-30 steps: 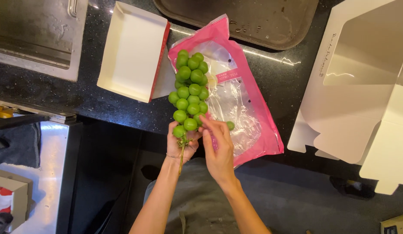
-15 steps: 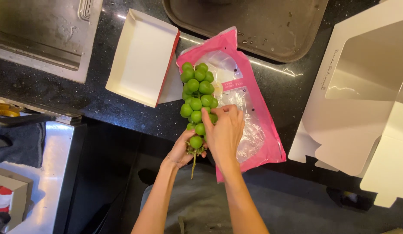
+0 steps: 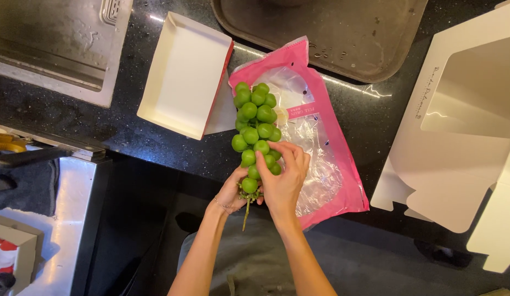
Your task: Preparing and cutting mango and grapes to decorate small pastries.
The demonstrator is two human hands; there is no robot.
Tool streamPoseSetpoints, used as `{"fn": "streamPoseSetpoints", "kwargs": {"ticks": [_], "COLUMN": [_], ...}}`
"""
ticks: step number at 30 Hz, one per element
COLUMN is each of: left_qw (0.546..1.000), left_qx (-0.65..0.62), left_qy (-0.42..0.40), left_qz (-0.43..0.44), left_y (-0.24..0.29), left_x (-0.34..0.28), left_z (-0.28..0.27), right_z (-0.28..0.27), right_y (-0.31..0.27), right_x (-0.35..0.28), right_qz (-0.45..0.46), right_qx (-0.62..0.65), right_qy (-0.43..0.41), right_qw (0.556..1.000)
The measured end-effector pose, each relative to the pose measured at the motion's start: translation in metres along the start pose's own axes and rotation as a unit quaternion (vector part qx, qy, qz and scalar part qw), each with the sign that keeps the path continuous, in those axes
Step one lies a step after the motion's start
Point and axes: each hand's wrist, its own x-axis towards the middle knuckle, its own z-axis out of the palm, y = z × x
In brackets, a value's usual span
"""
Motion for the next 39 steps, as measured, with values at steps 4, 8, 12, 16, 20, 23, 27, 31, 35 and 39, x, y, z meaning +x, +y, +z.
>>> {"fn": "streamPoseSetpoints", "kwargs": {"ticks": [4,8,12,16,20,23,27,31,35,39], "left_qw": [0.999,0.999,0.999,0.999,0.998,0.999,0.994,0.964,0.970,0.921], "left_qx": [-0.004,0.003,0.007,0.014,0.018,0.029,0.071,0.160,0.166,0.253], "left_qy": [-0.044,-0.044,-0.049,-0.041,-0.059,-0.027,0.056,0.057,0.108,0.131], "left_qz": [0.013,0.006,0.006,0.006,0.021,0.036,0.064,0.204,0.140,0.265], "left_y": [0.004,0.006,0.007,0.009,0.003,0.008,0.015,0.005,-0.004,-0.013], "left_x": [-0.001,-0.002,-0.002,-0.003,-0.002,-0.006,-0.011,-0.005,0.009,0.018], "left_z": [0.005,0.006,0.008,0.009,0.005,0.027,0.061,0.077,0.092,0.100], "right_z": [-0.004,-0.007,-0.008,-0.009,-0.015,-0.022,-0.037,-0.045,-0.047,-0.049], "right_y": [0.007,0.013,0.015,0.011,0.006,0.004,-0.013,-0.014,0.009,0.034], "right_x": [0.000,0.001,0.003,0.002,0.000,0.002,0.009,0.019,0.029,0.026], "right_qz": [-0.026,-0.038,-0.006,0.004,-0.039,-0.116,-0.152,-0.144,-0.093,-0.025], "right_qx": [-0.001,0.003,0.012,0.021,0.016,-0.025,-0.098,-0.135,-0.104,0.000], "right_qy": [-0.013,-0.025,-0.045,-0.041,-0.033,-0.039,-0.065,-0.044,-0.028,-0.016], "right_qw": [1.000,0.999,0.999,0.999,0.999,0.992,0.981,0.979,0.990,1.000]}}
